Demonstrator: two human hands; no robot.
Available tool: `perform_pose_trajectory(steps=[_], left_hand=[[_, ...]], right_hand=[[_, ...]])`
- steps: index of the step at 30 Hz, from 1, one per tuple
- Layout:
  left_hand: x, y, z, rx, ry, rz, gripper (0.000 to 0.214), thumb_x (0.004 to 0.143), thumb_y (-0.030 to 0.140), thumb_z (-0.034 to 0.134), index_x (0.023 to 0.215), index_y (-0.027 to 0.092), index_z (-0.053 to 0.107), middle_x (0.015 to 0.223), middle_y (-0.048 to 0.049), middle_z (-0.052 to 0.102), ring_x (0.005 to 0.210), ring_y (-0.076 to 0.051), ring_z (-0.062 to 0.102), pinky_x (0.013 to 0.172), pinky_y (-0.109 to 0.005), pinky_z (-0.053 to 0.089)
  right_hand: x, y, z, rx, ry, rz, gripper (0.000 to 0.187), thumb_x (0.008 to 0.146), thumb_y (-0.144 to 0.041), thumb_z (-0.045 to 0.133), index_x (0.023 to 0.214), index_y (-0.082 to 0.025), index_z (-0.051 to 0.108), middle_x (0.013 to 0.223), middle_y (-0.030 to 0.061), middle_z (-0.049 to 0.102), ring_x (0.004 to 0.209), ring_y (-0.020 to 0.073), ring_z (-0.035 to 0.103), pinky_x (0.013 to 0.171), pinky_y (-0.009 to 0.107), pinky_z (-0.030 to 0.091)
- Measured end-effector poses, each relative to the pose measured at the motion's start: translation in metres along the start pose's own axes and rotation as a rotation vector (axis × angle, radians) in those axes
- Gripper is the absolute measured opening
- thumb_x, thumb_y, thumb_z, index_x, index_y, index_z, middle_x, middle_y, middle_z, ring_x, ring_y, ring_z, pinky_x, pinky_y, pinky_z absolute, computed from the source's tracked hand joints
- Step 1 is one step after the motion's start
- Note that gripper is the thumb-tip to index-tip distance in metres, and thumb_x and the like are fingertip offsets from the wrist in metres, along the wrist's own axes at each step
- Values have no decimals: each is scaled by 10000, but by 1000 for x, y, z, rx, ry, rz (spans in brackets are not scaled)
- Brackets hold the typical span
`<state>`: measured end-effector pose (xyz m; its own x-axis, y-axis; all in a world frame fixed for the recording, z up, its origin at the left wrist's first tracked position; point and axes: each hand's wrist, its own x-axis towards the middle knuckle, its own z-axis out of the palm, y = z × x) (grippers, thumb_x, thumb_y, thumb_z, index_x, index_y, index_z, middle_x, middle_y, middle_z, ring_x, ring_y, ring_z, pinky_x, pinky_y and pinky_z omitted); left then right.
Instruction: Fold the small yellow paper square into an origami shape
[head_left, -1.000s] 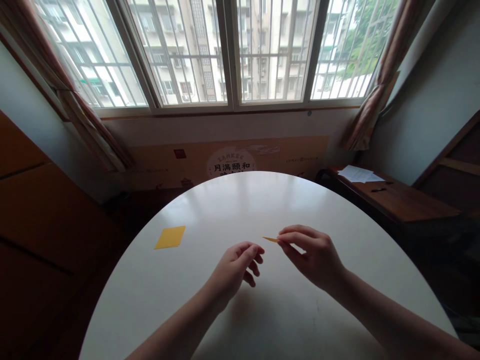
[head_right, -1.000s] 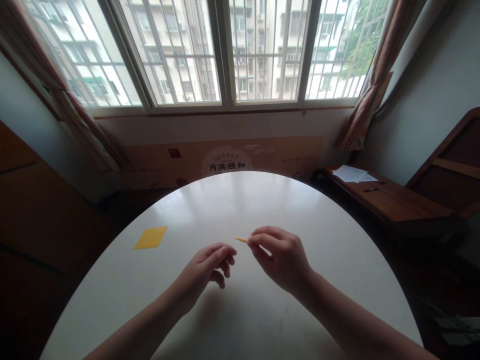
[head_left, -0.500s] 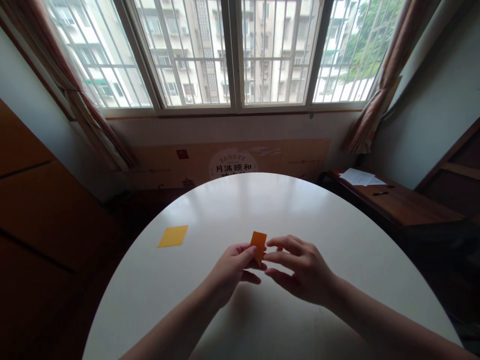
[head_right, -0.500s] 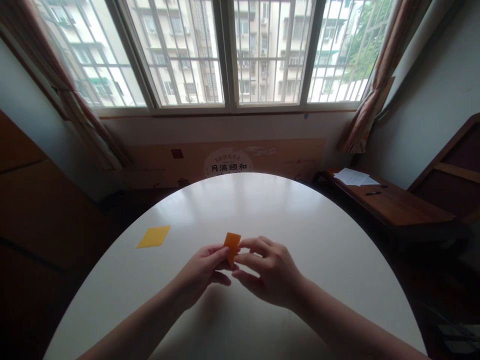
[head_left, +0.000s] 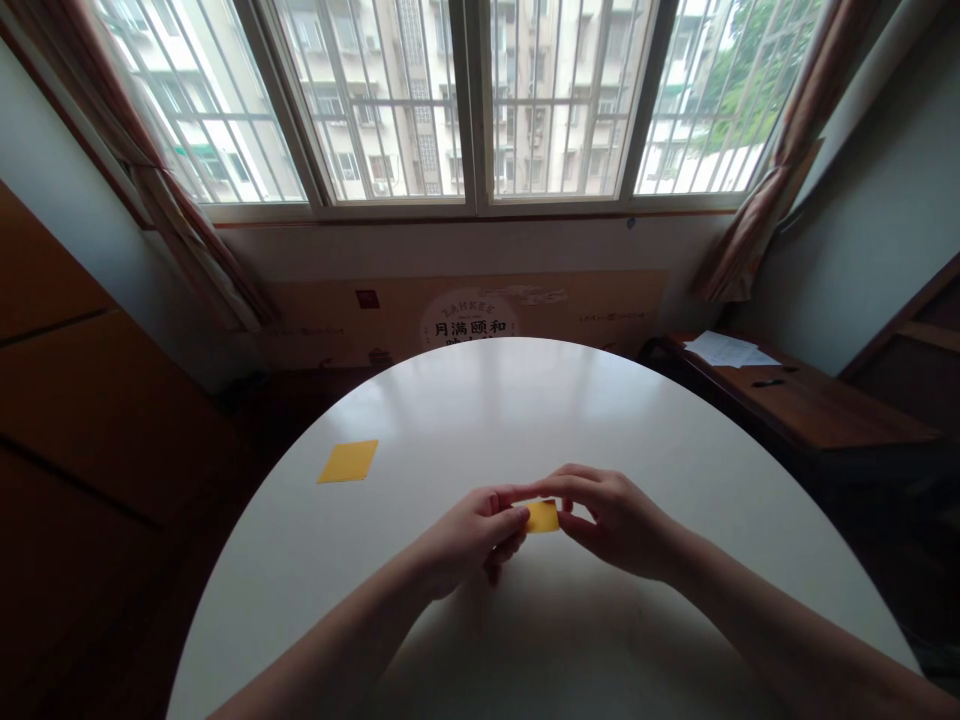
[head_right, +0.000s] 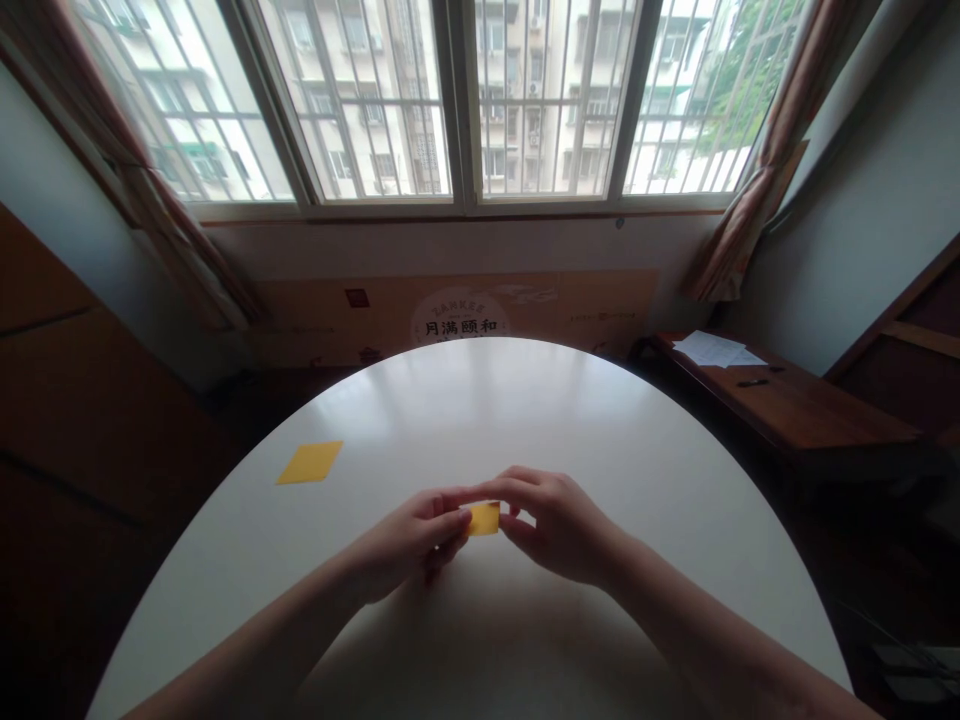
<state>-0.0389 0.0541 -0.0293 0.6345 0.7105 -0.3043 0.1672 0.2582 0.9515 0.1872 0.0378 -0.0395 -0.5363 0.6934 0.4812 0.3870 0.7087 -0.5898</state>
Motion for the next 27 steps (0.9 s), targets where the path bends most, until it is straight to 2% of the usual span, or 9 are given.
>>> perform_pose_trajectory(steps=[4,7,10,13,17,19,20,24,27], left_hand=[[-2,-1,-3,-7,-6,16,703,938,343,574,1546,173,265,593,83,446,497,-92,375,433,-189,403],[-2,-1,-3,14,-30,37,710,936,340,579,1550,185,256,589,88,440,490,-87,362,431,-184,404],[3,-6,-3,49,27,55,658,931,366,576,1515,187,331,622,70,467,506,-97,433,441,-198,442],[10,-13,-6,124,217,103,509,952,365,500,1421,172,462,781,-6,575,572,-127,552,470,-241,497],[10,-10,-12,632,418,348,263,922,229,517,1103,178,701,989,-76,692,717,-158,636,659,-297,543],[3,-3,-13,890,361,483,208,900,161,552,939,198,753,998,-63,723,906,-202,657,836,-335,524],[-1,1,-12,958,298,515,213,897,140,559,929,202,760,974,-53,737,905,-197,661,839,-323,519],[-17,12,-1,1115,5,525,296,893,53,542,989,221,766,1029,-20,759,957,-180,659,861,-273,507],[-23,14,7,1142,-100,517,344,906,29,515,1053,233,749,1093,-4,749,1004,-171,649,924,-265,488]], right_hand=[[0,-8,0,-34,-22,-38,188,921,-123,598,1062,-221,674,1023,56,715,817,153,670,736,271,528],[0,-10,-1,-49,-33,-60,88,952,-191,607,967,-211,691,991,55,723,819,153,678,726,258,522],[1,-10,-3,-79,-75,-90,111,965,-233,607,918,-215,706,954,48,732,816,156,679,726,261,515],[2,-9,-5,-138,-159,-99,137,968,-251,600,907,-222,720,919,39,739,792,161,672,710,270,503],[2,-7,-5,-210,-311,-82,107,933,-234,640,882,-236,734,891,14,744,763,159,660,684,268,476],[2,-6,-4,-217,-371,-70,94,923,-240,654,898,-242,745,903,10,747,769,156,660,695,264,472],[1,-5,-4,-214,-388,-62,93,921,-252,659,906,-245,750,909,8,748,770,153,660,700,261,470],[-2,-6,-5,-179,-415,-18,86,907,-279,682,915,-252,763,913,-9,753,777,139,663,724,245,458],[-3,-8,-7,-165,-430,15,68,883,-271,705,897,-249,768,913,-14,753,800,137,665,739,232,451]])
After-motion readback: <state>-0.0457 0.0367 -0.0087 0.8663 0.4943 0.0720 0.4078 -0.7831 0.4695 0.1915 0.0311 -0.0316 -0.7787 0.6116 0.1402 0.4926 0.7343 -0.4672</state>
